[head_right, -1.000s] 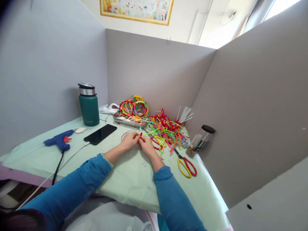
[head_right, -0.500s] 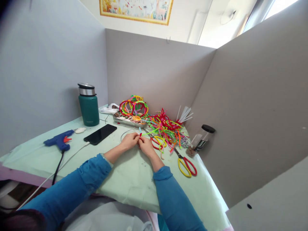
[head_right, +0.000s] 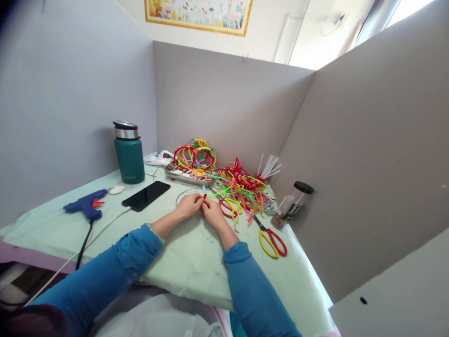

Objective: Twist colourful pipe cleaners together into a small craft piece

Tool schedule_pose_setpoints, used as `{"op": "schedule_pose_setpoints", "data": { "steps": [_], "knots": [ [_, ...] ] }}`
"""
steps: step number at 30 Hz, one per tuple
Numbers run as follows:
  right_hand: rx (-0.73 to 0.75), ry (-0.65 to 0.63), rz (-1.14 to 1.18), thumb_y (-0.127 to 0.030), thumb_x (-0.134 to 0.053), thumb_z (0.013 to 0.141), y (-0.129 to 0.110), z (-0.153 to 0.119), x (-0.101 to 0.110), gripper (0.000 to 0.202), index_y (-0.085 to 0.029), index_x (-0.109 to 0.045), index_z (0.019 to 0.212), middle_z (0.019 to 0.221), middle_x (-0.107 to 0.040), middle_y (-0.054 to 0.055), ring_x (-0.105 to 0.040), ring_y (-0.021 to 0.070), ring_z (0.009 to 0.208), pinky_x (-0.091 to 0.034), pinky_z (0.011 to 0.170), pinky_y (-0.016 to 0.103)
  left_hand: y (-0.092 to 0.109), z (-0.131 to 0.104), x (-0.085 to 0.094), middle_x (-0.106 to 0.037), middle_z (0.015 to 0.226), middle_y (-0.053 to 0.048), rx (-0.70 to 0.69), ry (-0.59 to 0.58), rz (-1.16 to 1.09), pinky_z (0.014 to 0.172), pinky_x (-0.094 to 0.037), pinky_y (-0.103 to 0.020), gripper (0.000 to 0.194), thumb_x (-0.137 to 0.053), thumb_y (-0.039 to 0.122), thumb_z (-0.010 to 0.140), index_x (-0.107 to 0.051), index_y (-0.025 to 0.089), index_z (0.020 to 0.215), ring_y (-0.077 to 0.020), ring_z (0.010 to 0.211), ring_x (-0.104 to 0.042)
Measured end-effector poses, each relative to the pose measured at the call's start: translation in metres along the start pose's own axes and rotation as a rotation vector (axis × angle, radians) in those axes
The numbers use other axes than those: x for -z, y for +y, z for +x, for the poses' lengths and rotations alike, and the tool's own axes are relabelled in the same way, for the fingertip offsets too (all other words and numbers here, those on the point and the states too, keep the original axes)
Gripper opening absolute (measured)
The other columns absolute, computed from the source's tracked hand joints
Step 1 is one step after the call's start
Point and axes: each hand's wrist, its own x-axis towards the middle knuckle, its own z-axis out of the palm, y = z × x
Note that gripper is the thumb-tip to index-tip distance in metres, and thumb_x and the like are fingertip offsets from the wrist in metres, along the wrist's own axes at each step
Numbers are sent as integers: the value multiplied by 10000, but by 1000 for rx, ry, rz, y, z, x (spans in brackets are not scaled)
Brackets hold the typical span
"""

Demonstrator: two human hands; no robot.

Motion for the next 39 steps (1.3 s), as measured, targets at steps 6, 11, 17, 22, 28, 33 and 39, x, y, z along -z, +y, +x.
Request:
{"op": "schedule_pose_setpoints", "data": {
  "steps": [6, 11, 17, 22, 28, 33, 39],
  "knots": [
    [-5, -3, 5, -276, -392, 777, -1, -1, 1, 239, -183, -598, 698, 551, -519, -9, -462, 138, 533, -328, 499, 241, 0, 0, 0, -690, 872, -77, 0, 3, 3, 704, -417, -262, 329, -376, 342, 851, -656, 172, 889, -190, 830, -612],
    [-2, -1, 3, -267, -395, 771, -1, -1, 1, 234, -184, -602, 699, 552, -527, -8, -462, 140, 535, -332, 501, 242, 0, 0, 0, -691, 881, -80, 3, -3, 1, 721, -422, -261, 327, -382, 339, 850, -660, 171, 893, -189, 840, -613],
    [-3, -2, 13, -260, -397, 769, -2, -1, 0, 227, -185, -597, 693, 555, -526, -8, -452, 137, 524, -326, 497, 242, 0, 0, 0, -691, 886, -81, 3, -4, 1, 726, -422, -266, 333, -377, 343, 852, -659, 173, 901, -188, 836, -613],
    [11, 4, 1, -257, -395, 772, -1, -1, 0, 230, -184, -599, 695, 551, -514, -10, -452, 139, 527, -323, 499, 246, -1, 0, -1, -691, 874, -81, -6, 1, 13, 709, -419, -268, 332, -373, 339, 850, -657, 172, 889, -192, 828, -613],
    [3, -6, 16, -251, -392, 767, -3, -2, 1, 228, -184, -597, 694, 557, -525, -8, -462, 141, 535, -333, 504, 244, 1, -1, 0, -691, 878, -85, 1, -5, 23, 709, -417, -263, 330, -369, 338, 853, -651, 170, 892, -189, 830, -612],
    [-1, -4, 0, -243, -394, 763, -4, -1, 1, 225, -185, -595, 683, 556, -526, -9, -462, 139, 531, -332, 506, 243, 3, -2, 2, -689, 881, -89, 4, -8, 29, 716, -421, -266, 327, -366, 332, 857, -649, 172, 891, -194, 841, -614],
    [3, -1, -15, -242, -391, 766, -3, -1, 1, 230, -186, -604, 700, 561, -535, -7, -466, 144, 542, -336, 514, 245, 3, -3, 2, -689, 879, -87, 1, -8, 30, 726, -421, -266, 322, -370, 332, 856, -648, 172, 885, -193, 845, -613]
  ]
}}
